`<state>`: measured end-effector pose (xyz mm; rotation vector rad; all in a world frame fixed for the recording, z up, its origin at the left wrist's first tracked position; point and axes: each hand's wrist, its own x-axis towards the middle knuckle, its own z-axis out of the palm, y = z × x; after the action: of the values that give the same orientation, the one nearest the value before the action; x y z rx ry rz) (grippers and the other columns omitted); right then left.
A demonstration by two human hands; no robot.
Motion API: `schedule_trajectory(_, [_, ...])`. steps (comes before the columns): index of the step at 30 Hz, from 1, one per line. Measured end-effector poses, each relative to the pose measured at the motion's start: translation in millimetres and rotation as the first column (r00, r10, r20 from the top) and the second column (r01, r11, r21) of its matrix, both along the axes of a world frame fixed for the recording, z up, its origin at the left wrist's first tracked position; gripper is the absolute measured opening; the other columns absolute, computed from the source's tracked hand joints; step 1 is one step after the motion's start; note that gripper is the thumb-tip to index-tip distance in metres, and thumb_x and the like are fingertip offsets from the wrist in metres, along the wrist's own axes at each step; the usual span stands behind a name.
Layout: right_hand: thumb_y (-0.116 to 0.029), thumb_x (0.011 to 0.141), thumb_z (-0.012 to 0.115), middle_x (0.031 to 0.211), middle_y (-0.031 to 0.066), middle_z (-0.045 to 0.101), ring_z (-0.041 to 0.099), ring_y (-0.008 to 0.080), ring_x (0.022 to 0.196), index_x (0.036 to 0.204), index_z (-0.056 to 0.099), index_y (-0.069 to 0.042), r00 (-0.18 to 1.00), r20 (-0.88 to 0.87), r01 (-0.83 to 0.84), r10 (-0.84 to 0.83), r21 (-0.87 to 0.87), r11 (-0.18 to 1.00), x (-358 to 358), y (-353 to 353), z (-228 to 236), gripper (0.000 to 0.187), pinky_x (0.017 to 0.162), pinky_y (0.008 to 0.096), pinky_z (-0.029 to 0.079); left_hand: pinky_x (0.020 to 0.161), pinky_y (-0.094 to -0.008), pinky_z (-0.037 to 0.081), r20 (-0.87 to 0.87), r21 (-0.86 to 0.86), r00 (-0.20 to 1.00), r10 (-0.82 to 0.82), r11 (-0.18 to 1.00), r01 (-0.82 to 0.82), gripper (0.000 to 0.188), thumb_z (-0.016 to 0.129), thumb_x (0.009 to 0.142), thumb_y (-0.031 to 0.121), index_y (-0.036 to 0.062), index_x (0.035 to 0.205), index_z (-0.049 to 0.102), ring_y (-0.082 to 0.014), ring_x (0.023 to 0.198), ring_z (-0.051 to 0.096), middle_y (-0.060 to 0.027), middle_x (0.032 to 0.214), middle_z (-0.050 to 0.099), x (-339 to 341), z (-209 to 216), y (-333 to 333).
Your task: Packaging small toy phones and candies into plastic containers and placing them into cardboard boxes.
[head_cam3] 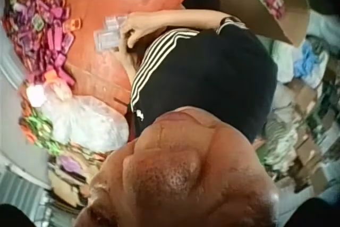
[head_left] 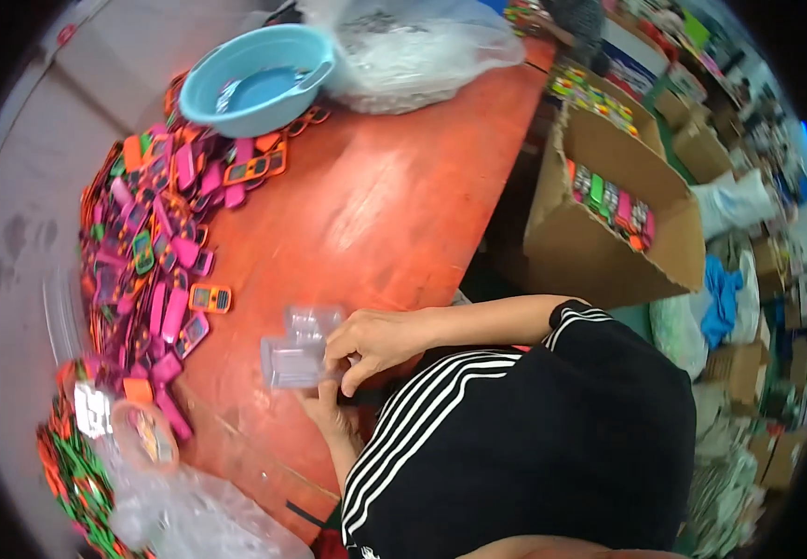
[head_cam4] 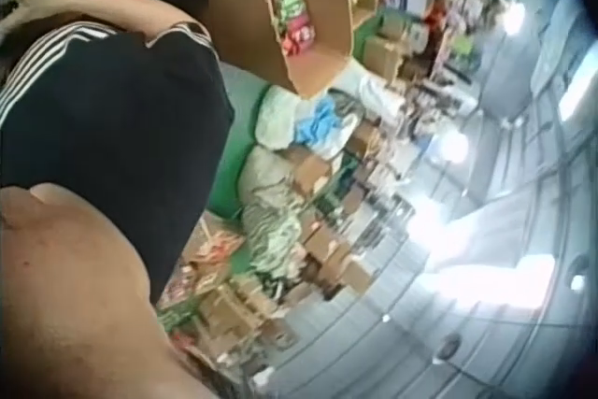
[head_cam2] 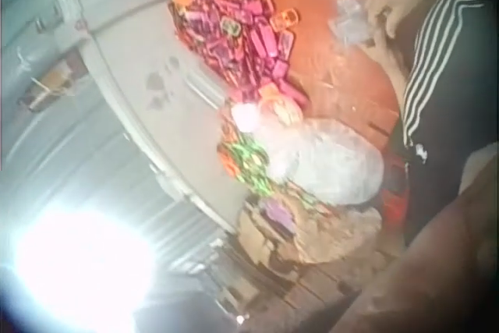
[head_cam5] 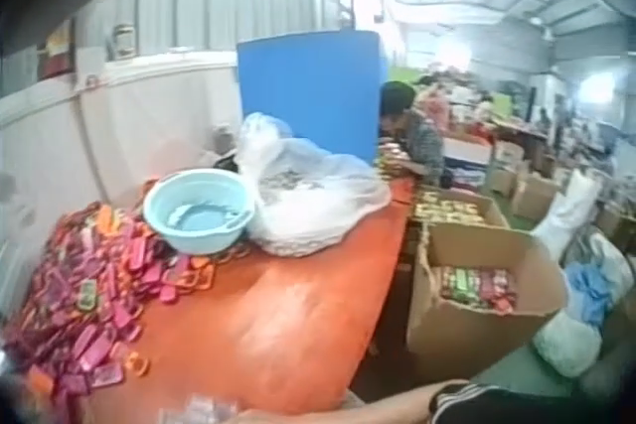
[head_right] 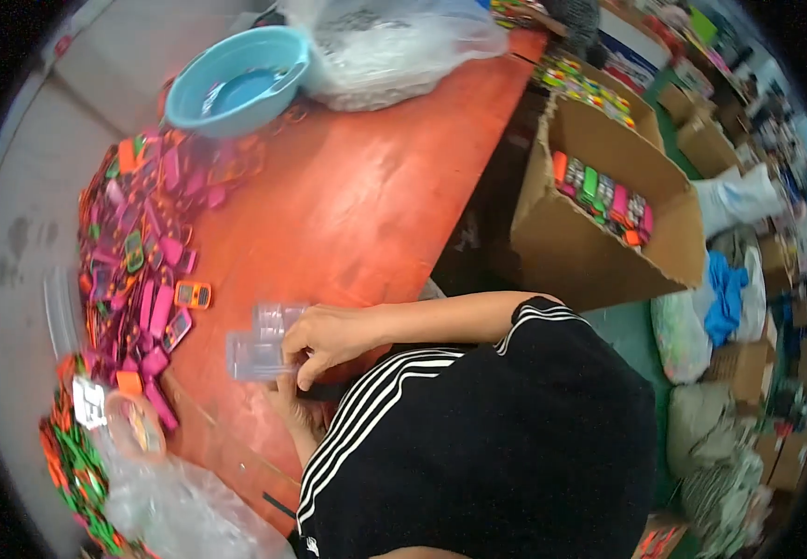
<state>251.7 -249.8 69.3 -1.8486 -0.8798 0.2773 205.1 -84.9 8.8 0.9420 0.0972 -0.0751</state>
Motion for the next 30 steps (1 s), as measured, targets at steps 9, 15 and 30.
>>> schedule_trajectory(9, [-0.014,0.079,0.07,0.077,0.0052,0.065,0.06,0.0115,0.066,0.094,0.068,0.0,0.872,-0.479,0.009,0.102,0.224,0.975,6.8,-22.3,-7.3,0.021,0.056,0.025,0.047,0.089,-0.0386,0.046,0.111,0.157,0.992,-0.06,0.987,0.042,0.074,0.077,0.069,0.026,0.0006,0.127,0.039,-0.0246,0.103,0.055,-0.0133,0.117,0.051,16.7,14.0,-9.1])
schedule_trajectory(15, [-0.018,0.084,0.064,0.074,0.0033,0.064,0.057,0.009,0.063,0.092,0.068,-0.001,0.819,-0.565,0.005,0.101,0.184,0.983,17.9,-7.7,-11.1,0.019,0.054,0.0236,0.046,0.087,-0.0349,0.045,0.027,0.101,0.999,-0.031,0.994,0.028,0.077,0.078,0.064,0.021,0.0006,0.126,0.038,-0.0226,0.103,0.053,-0.0113,0.117,0.051,14.5,4.0,6.0])
schedule_trajectory(30, [-0.016,0.075,0.055,0.064,0.0121,0.061,0.061,0.0245,0.049,0.069,0.056,-0.005,0.723,0.648,0.169,0.239,-0.502,0.848,37.9,167.9,-9.9,0.013,0.041,0.0385,0.046,0.091,-0.0405,0.045,-0.081,0.059,0.8,0.595,0.804,-0.592,0.075,0.052,0.078,0.058,0.0068,0.131,0.038,-0.0249,0.105,0.055,-0.0082,0.117,0.054,-136.4,-12.1,111.0])
